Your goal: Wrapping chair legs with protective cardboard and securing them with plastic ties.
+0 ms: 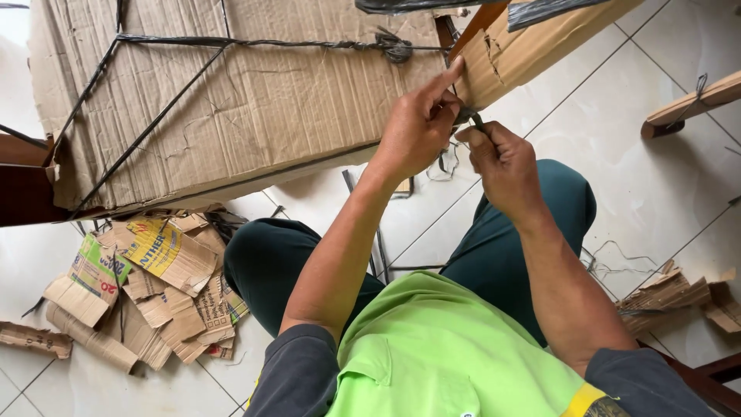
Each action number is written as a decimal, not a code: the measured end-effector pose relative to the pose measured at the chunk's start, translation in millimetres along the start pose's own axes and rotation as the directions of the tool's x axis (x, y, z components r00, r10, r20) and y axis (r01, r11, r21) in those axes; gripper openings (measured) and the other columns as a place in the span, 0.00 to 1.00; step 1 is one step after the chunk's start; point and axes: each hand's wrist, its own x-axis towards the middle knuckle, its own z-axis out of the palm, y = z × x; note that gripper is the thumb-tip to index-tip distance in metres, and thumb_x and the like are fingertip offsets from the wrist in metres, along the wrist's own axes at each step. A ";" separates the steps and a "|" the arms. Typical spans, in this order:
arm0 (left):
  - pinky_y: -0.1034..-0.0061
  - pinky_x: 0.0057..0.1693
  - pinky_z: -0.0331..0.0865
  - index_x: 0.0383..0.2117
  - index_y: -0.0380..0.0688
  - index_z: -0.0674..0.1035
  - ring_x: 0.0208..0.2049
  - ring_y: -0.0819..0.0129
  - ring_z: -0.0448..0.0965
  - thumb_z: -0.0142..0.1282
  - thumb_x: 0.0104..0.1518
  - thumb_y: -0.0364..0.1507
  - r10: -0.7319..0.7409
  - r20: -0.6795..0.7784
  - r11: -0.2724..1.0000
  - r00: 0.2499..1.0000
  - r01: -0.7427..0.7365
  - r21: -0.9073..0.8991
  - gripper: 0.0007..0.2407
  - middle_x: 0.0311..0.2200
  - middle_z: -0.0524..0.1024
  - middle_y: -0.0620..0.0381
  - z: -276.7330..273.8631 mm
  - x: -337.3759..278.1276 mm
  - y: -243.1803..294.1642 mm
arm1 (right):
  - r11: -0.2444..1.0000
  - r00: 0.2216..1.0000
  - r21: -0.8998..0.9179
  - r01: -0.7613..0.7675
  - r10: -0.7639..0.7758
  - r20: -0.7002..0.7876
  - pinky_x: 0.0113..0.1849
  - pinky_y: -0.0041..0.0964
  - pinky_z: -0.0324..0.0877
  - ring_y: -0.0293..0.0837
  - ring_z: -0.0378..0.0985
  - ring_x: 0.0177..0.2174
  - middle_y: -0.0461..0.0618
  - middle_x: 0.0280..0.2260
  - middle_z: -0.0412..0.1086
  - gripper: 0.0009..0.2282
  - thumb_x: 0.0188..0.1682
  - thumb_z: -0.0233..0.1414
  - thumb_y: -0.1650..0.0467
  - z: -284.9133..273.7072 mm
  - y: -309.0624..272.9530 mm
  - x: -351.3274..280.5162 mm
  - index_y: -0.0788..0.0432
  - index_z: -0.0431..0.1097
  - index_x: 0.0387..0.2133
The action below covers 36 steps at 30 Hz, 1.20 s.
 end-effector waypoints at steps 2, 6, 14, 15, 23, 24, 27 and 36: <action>0.78 0.33 0.71 0.66 0.47 0.67 0.26 0.73 0.73 0.45 0.63 0.22 0.033 -0.004 0.999 0.999 -0.033 0.005 0.22 0.35 0.81 0.59 0.6 1.0 -6.6 | 0.988 0.999 -0.144 0.049 -0.048 0.010 0.35 0.37 0.64 0.42 0.69 0.33 0.46 0.30 0.67 0.18 0.59 0.46 0.57 -2.7 -7.5 4.4 0.60 0.72 0.42; 0.79 0.32 0.64 0.68 0.49 0.64 0.23 0.78 0.66 0.49 0.65 0.24 0.018 0.051 0.999 0.999 -0.020 0.029 0.23 0.33 0.79 0.62 -4.9 -1.9 -2.0 | 0.984 0.999 -0.174 0.022 -0.027 -0.021 0.30 0.37 0.66 0.40 0.69 0.25 0.47 0.23 0.68 0.10 0.63 0.48 0.66 0.1 -12.8 13.3 0.58 0.68 0.34; 0.79 0.35 0.66 0.71 0.42 0.56 0.27 0.75 0.71 0.50 0.68 0.26 0.053 0.179 0.998 0.982 -0.059 0.028 0.26 0.27 0.76 0.59 -21.7 -6.0 4.9 | 1.000 0.963 0.006 0.018 -0.016 -0.268 0.36 0.34 0.72 0.37 0.67 0.29 0.46 0.30 0.68 0.08 0.64 0.46 0.68 -14.6 -1.3 10.2 0.60 0.68 0.38; 0.79 0.35 0.64 0.70 0.42 0.57 0.27 0.75 0.71 0.50 0.68 0.28 0.075 0.181 0.997 0.981 -0.079 0.017 0.25 0.27 0.75 0.60 -23.6 -4.7 5.2 | 0.991 0.968 -0.124 0.051 -0.079 -0.239 0.43 0.37 0.74 0.40 0.71 0.36 0.48 0.33 0.69 0.05 0.61 0.48 0.72 -14.1 -3.1 8.5 0.61 0.68 0.45; 0.73 0.54 0.74 0.68 0.48 0.63 0.48 0.65 0.76 0.49 0.67 0.34 0.046 0.223 0.967 0.974 0.013 -0.255 0.22 0.50 0.76 0.50 -30.4 0.5 -1.5 | 0.863 0.872 -0.424 0.275 -0.410 -0.268 0.39 0.44 0.74 0.48 0.80 0.36 0.53 0.37 0.72 0.16 0.60 0.58 0.65 1.9 -7.7 19.1 0.63 0.59 0.44; 0.79 0.45 0.71 0.69 0.49 0.64 0.38 0.74 0.74 0.48 0.67 0.35 0.017 0.229 0.967 0.973 0.042 -0.252 0.23 0.38 0.80 0.57 -31.9 0.0 0.0 | 0.858 0.862 -0.452 0.242 -0.404 -0.307 0.35 0.43 0.73 0.46 0.79 0.33 0.51 0.33 0.71 0.16 0.61 0.59 0.65 2.6 -3.7 22.5 0.62 0.59 0.41; 0.72 0.52 0.81 0.69 0.45 0.61 0.49 0.65 0.79 0.45 0.69 0.25 0.038 0.254 0.906 0.966 0.074 -0.416 0.21 0.44 0.81 0.52 -27.4 2.8 -10.8 | 0.909 0.888 -0.335 0.247 -0.351 -0.297 0.35 0.40 0.72 0.45 0.75 0.32 0.53 0.35 0.69 0.16 0.61 0.55 0.64 9.6 -10.4 23.3 0.60 0.54 0.44; 0.69 0.65 0.74 0.70 0.46 0.59 0.57 0.60 0.80 0.46 0.66 0.12 0.206 0.288 0.853 0.935 -0.027 -0.521 0.27 0.51 0.81 0.48 -27.9 5.9 -31.5 | 0.919 0.875 -0.210 0.333 -0.384 -0.295 0.46 0.40 0.76 0.50 0.80 0.42 0.62 0.42 0.74 0.26 0.62 0.49 0.73 34.1 -1.2 -1.0 0.61 0.42 0.68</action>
